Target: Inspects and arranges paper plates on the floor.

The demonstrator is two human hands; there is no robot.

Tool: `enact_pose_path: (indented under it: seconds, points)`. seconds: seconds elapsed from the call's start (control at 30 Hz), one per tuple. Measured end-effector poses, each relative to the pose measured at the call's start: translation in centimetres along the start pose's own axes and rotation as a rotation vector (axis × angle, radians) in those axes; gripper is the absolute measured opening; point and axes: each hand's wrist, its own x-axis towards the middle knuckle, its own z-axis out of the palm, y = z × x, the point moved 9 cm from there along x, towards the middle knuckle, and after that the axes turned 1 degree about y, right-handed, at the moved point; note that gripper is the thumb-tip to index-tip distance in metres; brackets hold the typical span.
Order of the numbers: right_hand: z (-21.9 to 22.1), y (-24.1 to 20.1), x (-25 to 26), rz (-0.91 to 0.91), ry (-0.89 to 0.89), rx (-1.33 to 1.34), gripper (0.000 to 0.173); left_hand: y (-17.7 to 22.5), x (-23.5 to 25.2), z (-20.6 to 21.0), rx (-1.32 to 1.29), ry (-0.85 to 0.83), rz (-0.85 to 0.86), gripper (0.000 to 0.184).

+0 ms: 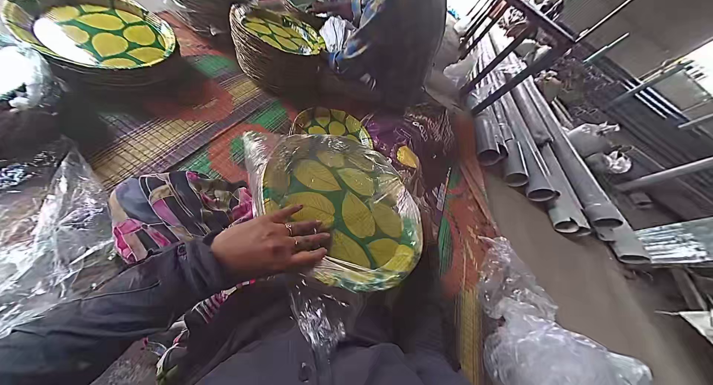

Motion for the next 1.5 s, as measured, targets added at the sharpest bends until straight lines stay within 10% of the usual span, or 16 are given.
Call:
enact_pose_path:
  seconds: [0.1, 0.33, 0.5, 0.57, 0.63, 0.7, 0.8, 0.93, 1.1, 1.27, 1.5]
  points:
    - [-1.7, 5.6, 3.6, -0.208, -0.005, 0.013, 0.032, -2.0, -1.4, 3.3, 0.055, -0.077, 0.004, 0.035]
    - [4.1, 6.0, 0.8, 0.026, -0.243, -0.407, 0.042, -7.6, -5.5, 5.2, -0.086, 0.126, -0.219, 0.027]
    - [11.5, 4.5, -0.4, -0.126, -0.187, -0.174, 0.032, -16.0, -9.9, -3.1, -0.146, 0.338, -0.831, 0.043]
    - [14.0, 2.9, 0.6, -0.192, -0.161, -0.132, 0.031, -19.4, -15.2, -5.3, -0.536, 0.550, -1.218, 0.070]
    - [16.5, 0.7, 2.3, -0.244, -0.170, -0.073, 0.025, -20.3, -19.8, -4.6, -1.052, 0.740, -1.450, 0.050]
    - [20.0, -3.1, 3.6, -0.346, -0.292, -0.093, 0.034, -19.9, -22.0, -3.3, -1.311, 0.665, -1.516, 0.067]
    - [25.8, -9.2, 4.6, -0.545, -0.410, -0.254, 0.040, -20.4, -23.2, -2.0, -1.233, 0.632, -1.581, 0.055]
    - [33.4, -14.6, 6.5, -0.599, -0.486, -0.196, 0.029, -21.8, -25.9, -2.3, -1.064, 1.064, -1.640, 0.043]
    - [42.6, -19.6, 4.4, -0.652, -0.732, -0.110, 0.056, -21.1, -29.3, -5.9, -0.920, 1.440, -1.767, 0.034]
    - [45.2, -15.4, 2.9, -0.541, -0.771, -0.184, 0.062, -22.7, -36.9, -10.9, -0.658, 1.960, -1.705, 0.045]
    - [36.9, 2.7, 2.4, -0.260, -0.758, -0.328, 0.029, -28.5, -46.5, -10.6, -0.450, 2.129, -2.024, 0.065]
